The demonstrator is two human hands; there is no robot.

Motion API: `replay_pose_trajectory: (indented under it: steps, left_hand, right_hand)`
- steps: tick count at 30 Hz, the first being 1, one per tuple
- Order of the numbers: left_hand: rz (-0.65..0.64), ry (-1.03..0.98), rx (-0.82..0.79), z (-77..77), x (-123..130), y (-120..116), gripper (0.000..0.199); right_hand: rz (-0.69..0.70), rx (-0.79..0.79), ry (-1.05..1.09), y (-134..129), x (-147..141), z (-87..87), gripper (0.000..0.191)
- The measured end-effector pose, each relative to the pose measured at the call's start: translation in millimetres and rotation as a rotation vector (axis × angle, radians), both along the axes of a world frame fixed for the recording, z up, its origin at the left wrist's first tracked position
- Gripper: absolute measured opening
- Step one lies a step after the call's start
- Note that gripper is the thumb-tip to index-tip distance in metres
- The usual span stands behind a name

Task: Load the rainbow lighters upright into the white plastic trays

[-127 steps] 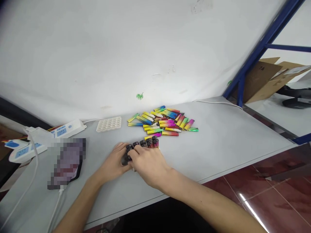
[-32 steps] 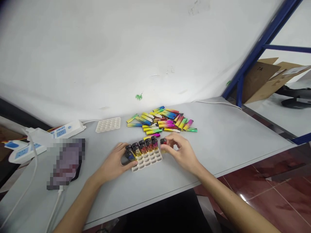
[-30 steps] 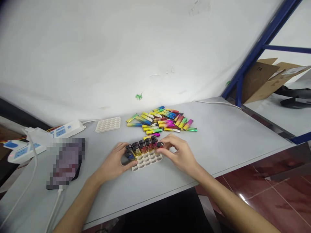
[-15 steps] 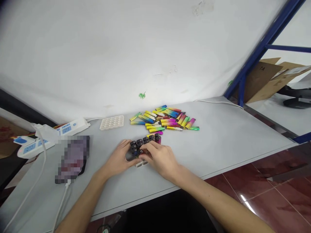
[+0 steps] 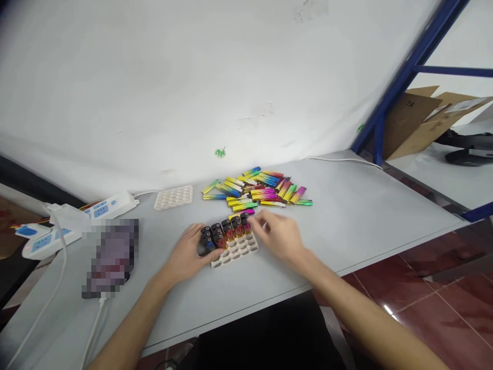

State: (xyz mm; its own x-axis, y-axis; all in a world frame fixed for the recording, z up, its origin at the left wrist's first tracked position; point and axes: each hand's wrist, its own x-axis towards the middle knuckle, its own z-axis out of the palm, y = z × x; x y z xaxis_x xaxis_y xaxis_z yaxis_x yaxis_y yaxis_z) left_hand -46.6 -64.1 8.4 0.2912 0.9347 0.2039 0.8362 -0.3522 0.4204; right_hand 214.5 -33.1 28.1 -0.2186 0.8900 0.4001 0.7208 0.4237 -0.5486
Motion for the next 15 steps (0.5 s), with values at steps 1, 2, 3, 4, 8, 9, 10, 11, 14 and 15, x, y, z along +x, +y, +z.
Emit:
replay_pose_trajectory:
  steps: [1, 2, 3, 4, 8, 9, 10, 11, 14, 15]
  left_hand:
    - [-0.002, 0.001, -0.003, 0.1, 0.0, 0.0, 0.038]
    - [-0.002, 0.000, -0.006, 0.4, -0.1, -0.1, 0.038]
    - [0.000, -0.001, -0.009, 0.8, -0.3, -0.2, 0.037]
    - [0.003, -0.002, -0.015, 1.2, -0.4, -0.3, 0.036]
    - [0.005, -0.009, -0.044, 1.7, -1.2, -0.5, 0.035]
    - [0.003, -0.010, -0.044, 1.4, -1.4, -0.4, 0.035]
    - [0.002, -0.011, -0.040, 0.9, -1.7, -0.2, 0.035]
    - [0.001, -0.013, -0.034, 0.3, -2.0, -0.1, 0.036]
    - [0.000, -0.023, -0.035, -0.9, -2.9, 0.2, 0.038]
    - [-0.001, -0.026, -0.043, -1.1, -3.1, 0.3, 0.038]
  right_hand:
    - [-0.087, 0.030, -0.010, 11.9, 14.4, 1.8, 0.034]
    - [-0.176, 0.063, -0.039, 24.5, 29.5, 2.7, 0.033]
    - [-0.250, 0.076, -0.095, 37.0, 44.7, 2.4, 0.033]
    - [-0.307, 0.068, -0.169, 48.6, 59.5, 0.7, 0.040]
    - [-0.394, -0.138, -0.337, 77.8, 105.6, -16.6, 0.090]
    - [-0.381, -0.163, -0.343, 80.4, 112.6, -21.9, 0.092]
    - [-0.363, -0.167, -0.338, 81.6, 117.7, -26.6, 0.091]
    - [-0.346, -0.154, -0.321, 81.8, 121.2, -30.3, 0.089]
    - [-0.318, -0.080, -0.216, 79.1, 122.6, -33.2, 0.084]
    - [-0.307, -0.068, -0.166, 77.8, 120.7, -31.7, 0.084]
